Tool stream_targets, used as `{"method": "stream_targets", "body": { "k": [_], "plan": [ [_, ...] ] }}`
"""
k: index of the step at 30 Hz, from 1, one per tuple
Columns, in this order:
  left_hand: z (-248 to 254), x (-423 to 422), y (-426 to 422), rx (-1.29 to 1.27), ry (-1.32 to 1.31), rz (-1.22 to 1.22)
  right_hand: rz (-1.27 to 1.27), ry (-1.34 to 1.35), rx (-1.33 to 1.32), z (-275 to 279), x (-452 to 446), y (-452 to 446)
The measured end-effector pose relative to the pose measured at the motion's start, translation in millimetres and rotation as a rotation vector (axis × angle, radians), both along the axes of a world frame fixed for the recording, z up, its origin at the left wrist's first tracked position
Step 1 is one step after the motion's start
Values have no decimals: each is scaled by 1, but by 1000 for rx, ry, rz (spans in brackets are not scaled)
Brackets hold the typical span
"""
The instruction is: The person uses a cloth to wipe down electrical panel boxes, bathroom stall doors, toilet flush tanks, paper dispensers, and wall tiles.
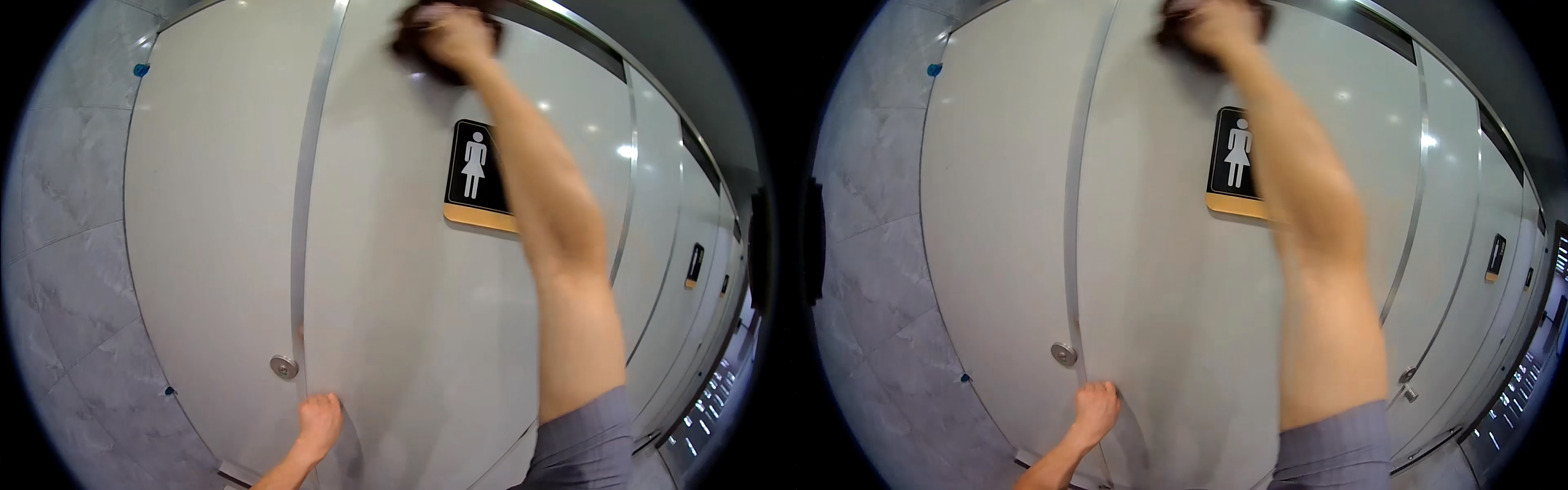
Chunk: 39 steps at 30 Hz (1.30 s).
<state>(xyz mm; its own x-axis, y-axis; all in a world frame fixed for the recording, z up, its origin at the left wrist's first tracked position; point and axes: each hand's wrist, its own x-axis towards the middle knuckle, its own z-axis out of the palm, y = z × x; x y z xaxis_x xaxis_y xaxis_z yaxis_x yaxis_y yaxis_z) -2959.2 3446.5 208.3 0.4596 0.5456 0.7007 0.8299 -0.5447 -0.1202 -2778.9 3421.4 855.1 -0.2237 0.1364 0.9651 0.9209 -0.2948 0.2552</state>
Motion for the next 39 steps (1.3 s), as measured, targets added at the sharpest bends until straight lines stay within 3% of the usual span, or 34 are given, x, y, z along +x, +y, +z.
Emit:
{"method": "stream_targets", "body": {
  "k": [1, 3, 5, 12, 13, 14, 16, 20, 25, 28, 31, 32, 33, 35, 37, 39],
  "plan": [
    [-1, -2, 0, 12, -4, -10, 174, -138, 103, -36, -36, 19],
    [-3, -5, -4, 14, 0, -19, 180, -396, -171, -95, -80, 33],
    [2, -3, -2, 12, -60, -65, 210, -553, -138, -163, -94, 62],
    [4, -5, -4, 11, -37, -61, 466, -670, -422, -367, -23, 14],
    [3, -3, -1, 5, -21, -35, 505, -676, -454, -372, -12, 2],
    [1, -3, 0, -4, 5, -13, 391, -649, -507, -369, 2, -8],
    [5, -7, -5, -10, -28, -69, 386, -647, -375, -348, 33, -31],
    [5, -9, 1, -26, -110, -150, 184, -401, -345, -342, 123, -99],
    [5, -7, 2, -55, -102, -126, 57, 34, 158, -373, 217, -141],
    [4, -8, 3, -53, -129, -161, -100, -91, 112, -384, 186, -115],
    [-3, -10, 3, -10, -149, -156, 42, 150, -333, -433, 104, -62],
    [-1, -9, 6, 32, -138, -143, 107, 149, -458, -448, 72, -43],
    [-2, -9, 7, 47, -148, -153, 324, -117, -368, -448, 33, -30],
    [-6, -2, 8, 30, -165, -124, 532, -358, -438, -438, -17, 4],
    [1, -5, 3, 34, -167, -149, 329, -535, -616, -403, -38, 15],
    [-1, -9, 4, 19, -165, -157, 393, -627, -333, -349, -44, 23]
  ]
}}
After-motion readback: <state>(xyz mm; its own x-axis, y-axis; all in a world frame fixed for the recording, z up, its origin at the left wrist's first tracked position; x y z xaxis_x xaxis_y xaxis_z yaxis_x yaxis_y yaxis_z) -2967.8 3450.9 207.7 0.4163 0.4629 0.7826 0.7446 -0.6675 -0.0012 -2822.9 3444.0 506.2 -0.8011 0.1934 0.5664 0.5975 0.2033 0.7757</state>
